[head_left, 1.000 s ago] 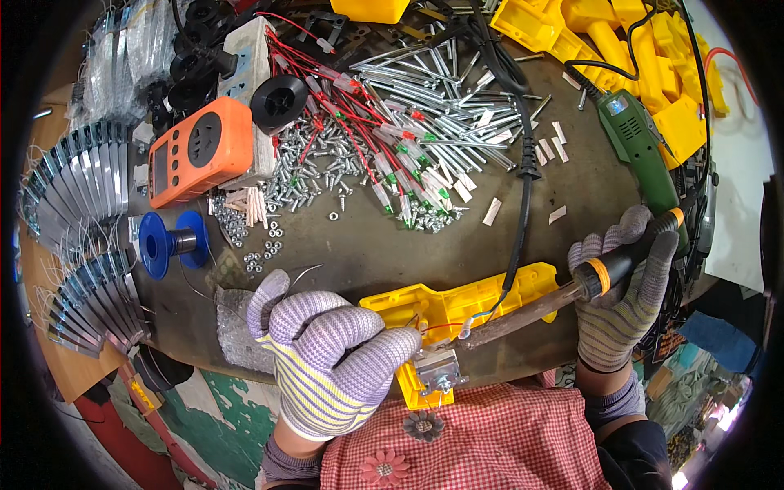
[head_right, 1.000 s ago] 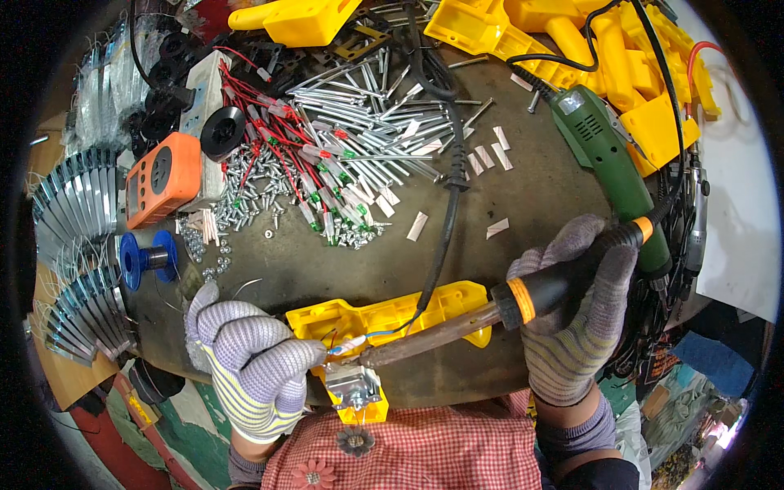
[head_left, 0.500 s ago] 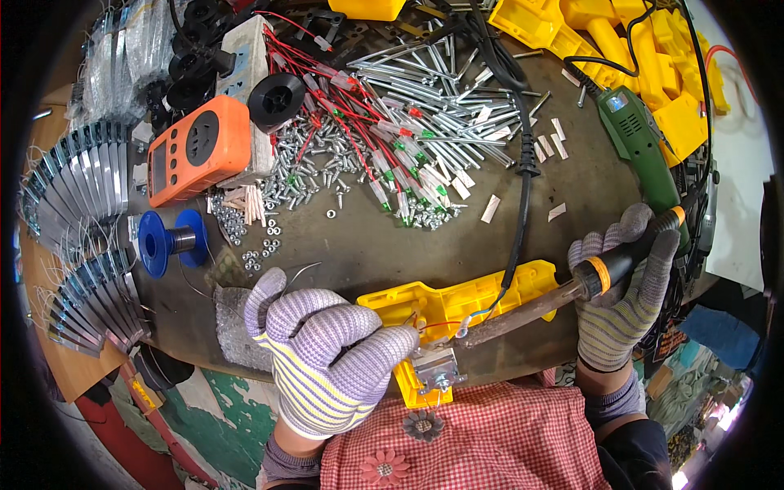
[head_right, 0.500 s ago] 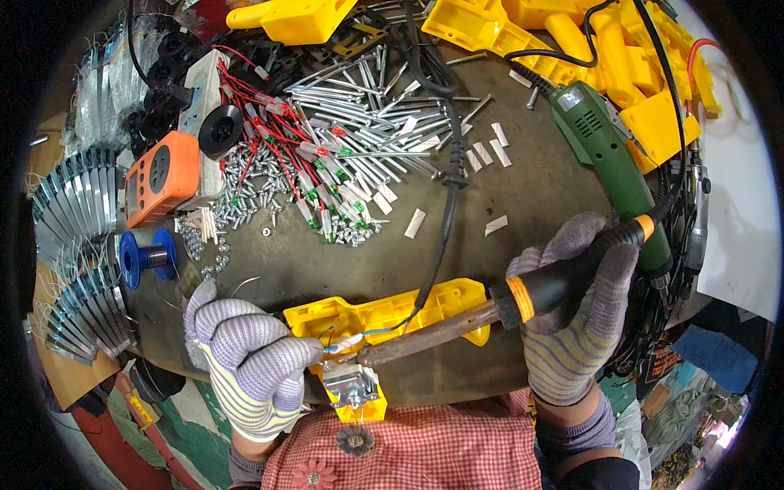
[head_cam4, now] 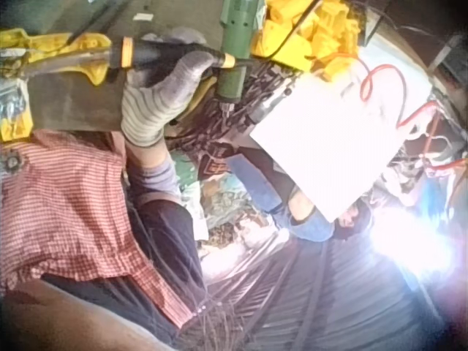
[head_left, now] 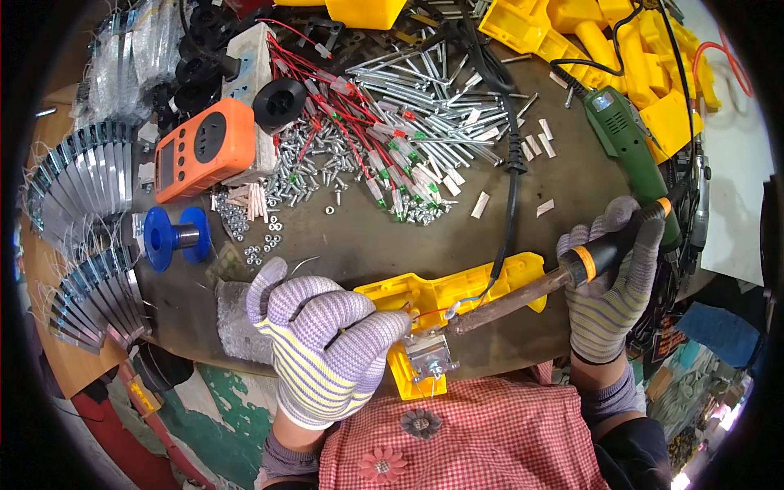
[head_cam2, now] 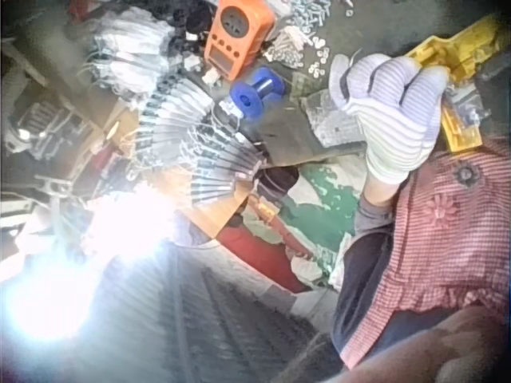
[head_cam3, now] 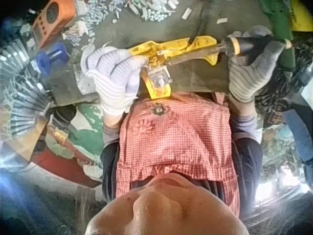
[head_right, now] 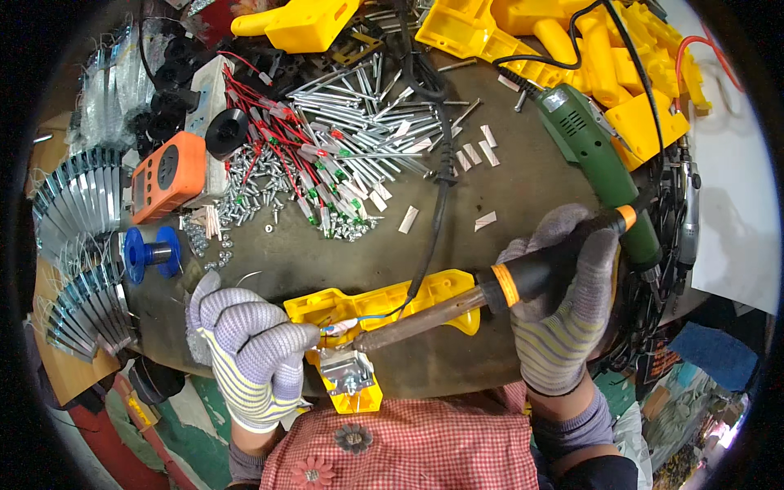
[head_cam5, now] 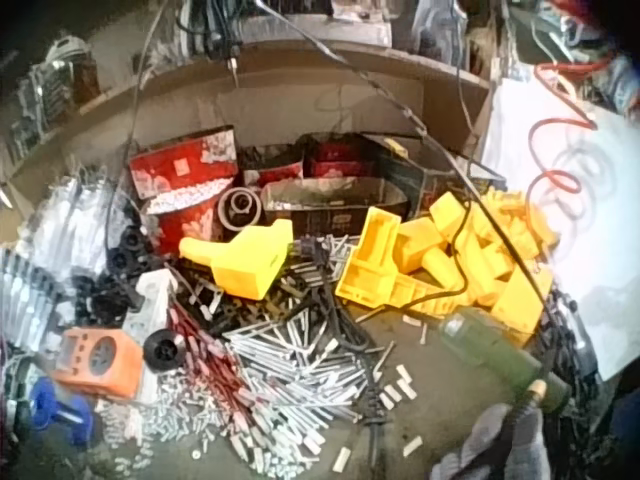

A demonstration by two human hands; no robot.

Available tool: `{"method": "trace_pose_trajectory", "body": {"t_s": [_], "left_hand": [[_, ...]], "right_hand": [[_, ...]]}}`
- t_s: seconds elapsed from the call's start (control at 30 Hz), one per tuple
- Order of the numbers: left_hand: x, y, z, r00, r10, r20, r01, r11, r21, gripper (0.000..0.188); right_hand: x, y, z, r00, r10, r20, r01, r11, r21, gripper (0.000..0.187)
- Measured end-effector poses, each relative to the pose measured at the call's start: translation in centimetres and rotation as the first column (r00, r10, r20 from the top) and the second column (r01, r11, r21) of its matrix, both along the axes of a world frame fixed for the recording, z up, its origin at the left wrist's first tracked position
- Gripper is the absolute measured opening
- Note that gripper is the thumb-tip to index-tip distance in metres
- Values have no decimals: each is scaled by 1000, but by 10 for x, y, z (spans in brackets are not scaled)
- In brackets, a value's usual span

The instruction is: Assembling the internal components of a yellow handheld electronic device, including soldering wires and fitting parts into the housing.

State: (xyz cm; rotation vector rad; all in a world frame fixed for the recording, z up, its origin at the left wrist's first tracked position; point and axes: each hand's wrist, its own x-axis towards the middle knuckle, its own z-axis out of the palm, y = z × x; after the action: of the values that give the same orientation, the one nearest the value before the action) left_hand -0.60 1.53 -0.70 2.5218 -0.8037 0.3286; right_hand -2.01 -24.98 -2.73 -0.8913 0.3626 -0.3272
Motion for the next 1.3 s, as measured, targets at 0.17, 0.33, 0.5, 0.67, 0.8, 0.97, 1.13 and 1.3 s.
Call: {"method": "trace_pose_trajectory", "body": {"t_s": [0.17,0.33,0.5,0.67,0.8,0.97,1.13,1.3], "left_hand": [[2,8,1,997,77,-13,-78,970,-232,30],[-10,43,2,902,431,12,-395,838,-377,27],[3,54,2,916,401,7,-400,914,72,21],[15,39,3,934,306,184,-312,950,3,13],[-10,13,31,955,296,17,-291,946,-141,19],[-12,-4,33,993,109,42,-107,994,-36,19],[-14,-12,25,992,117,39,-118,993,4,21],[-12,-12,23,993,89,72,-93,994,61,22]], "right_hand": [[-3,-6,-3,999,-25,-40,26,999,22,30],[-7,-15,-12,1000,23,20,-24,999,31,32],[-7,-11,-9,997,-74,-1,74,997,24,33],[-9,-18,-19,997,-74,-3,74,997,-6,35],[-5,-14,-18,998,-35,-54,30,996,-83,32],[-9,-21,-13,994,112,-10,-111,990,86,35],[-7,-22,-14,992,110,-58,-106,992,67,36],[-8,-23,-17,988,151,-17,-150,986,76,37]]}}
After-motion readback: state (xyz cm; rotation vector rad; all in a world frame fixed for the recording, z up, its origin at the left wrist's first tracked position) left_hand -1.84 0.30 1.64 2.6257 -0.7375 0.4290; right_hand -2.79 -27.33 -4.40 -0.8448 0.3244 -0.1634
